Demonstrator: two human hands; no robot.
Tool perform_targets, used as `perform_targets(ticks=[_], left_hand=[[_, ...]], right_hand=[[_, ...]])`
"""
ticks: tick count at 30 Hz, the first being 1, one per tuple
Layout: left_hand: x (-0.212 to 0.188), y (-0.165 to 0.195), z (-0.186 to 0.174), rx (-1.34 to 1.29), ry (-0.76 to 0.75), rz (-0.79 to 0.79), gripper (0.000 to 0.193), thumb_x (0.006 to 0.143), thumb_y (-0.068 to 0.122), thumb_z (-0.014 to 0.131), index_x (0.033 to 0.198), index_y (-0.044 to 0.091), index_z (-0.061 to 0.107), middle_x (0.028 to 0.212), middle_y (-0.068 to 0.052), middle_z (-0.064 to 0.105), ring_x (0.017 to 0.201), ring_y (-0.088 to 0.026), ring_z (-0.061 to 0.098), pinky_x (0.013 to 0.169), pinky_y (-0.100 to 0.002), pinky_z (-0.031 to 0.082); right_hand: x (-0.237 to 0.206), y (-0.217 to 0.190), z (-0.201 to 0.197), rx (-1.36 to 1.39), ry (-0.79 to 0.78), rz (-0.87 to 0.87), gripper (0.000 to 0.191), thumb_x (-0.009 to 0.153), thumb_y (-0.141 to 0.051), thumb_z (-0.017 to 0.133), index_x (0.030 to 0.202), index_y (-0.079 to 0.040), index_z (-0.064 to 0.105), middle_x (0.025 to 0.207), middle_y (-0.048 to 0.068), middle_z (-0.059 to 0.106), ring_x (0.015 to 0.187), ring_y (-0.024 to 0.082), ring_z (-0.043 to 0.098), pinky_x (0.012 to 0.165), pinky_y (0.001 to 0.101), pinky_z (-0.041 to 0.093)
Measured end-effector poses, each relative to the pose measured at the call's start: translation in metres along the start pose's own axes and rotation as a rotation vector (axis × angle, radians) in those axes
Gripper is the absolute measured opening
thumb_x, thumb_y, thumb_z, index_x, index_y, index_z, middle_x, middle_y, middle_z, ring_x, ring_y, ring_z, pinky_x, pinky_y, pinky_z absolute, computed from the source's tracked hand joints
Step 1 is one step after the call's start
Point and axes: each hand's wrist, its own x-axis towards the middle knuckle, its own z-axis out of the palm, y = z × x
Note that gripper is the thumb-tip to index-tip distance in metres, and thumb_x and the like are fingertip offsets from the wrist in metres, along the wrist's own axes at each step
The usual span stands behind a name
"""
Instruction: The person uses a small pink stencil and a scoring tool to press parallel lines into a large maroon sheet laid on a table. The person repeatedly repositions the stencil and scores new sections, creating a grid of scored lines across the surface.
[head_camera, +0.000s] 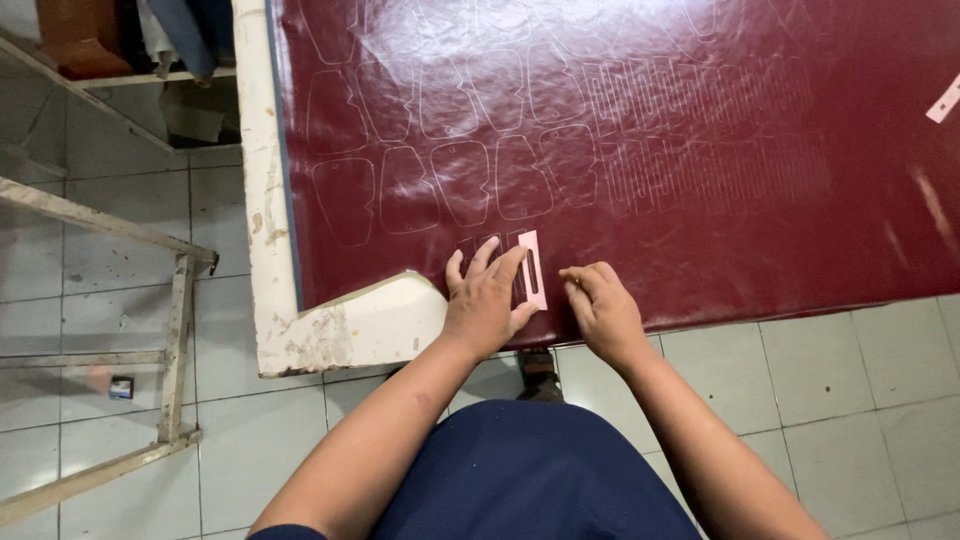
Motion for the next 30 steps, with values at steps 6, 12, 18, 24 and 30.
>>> perform_targets(ticks=[6,12,18,24,30], left_hand=[[0.010,0.004,0.015,-0.049,0.051,0.028,0.081,0.078,0.036,0.083,0.145,0.013,0.045,0.137,-0.008,0.064,0.148,-0.031,0.035,0.120,-0.060,0.010],[0.010,0.002,0.016,-0.077,0.062,0.033,0.078,0.075,0.042,0.083,0.141,0.015,0.050,0.135,-0.006,0.066,0.148,-0.031,0.036,0.121,-0.058,0.008],[0.009,0.003,0.016,-0.053,0.071,0.038,0.076,0.077,0.045,0.081,0.140,0.016,0.051,0.133,-0.007,0.068,0.148,-0.030,0.037,0.122,-0.058,0.008],[0.009,0.004,0.017,-0.045,0.073,0.035,0.072,0.080,0.047,0.078,0.140,0.016,0.052,0.133,-0.007,0.068,0.148,-0.030,0.037,0.122,-0.057,0.007],[0.010,0.004,0.017,-0.037,0.061,0.036,0.072,0.081,0.047,0.076,0.141,0.016,0.052,0.134,-0.006,0.068,0.148,-0.029,0.036,0.122,-0.057,0.006]], right_hand=[[-0.012,0.003,-0.005,-0.019,-0.077,0.039,0.039,0.091,-0.018,0.070,0.130,-0.012,0.068,0.111,0.010,0.061,0.092,0.024,0.067,0.080,0.0365,0.055],[-0.014,0.008,-0.002,-0.120,-0.055,-0.010,0.040,0.089,-0.019,0.074,0.129,-0.015,0.070,0.106,0.010,0.060,0.089,0.025,0.064,0.076,0.0372,0.054],[-0.015,0.010,0.001,-0.112,-0.030,-0.022,0.039,0.090,-0.018,0.074,0.129,-0.015,0.070,0.106,0.010,0.060,0.088,0.024,0.065,0.076,0.0370,0.054],[-0.015,0.008,0.000,-0.125,-0.020,-0.042,0.038,0.090,-0.019,0.074,0.127,-0.015,0.072,0.103,0.010,0.060,0.086,0.024,0.064,0.075,0.0366,0.055],[-0.016,0.008,0.000,-0.107,-0.027,-0.027,0.037,0.091,-0.018,0.073,0.128,-0.015,0.072,0.105,0.010,0.060,0.086,0.024,0.064,0.075,0.0370,0.054]])
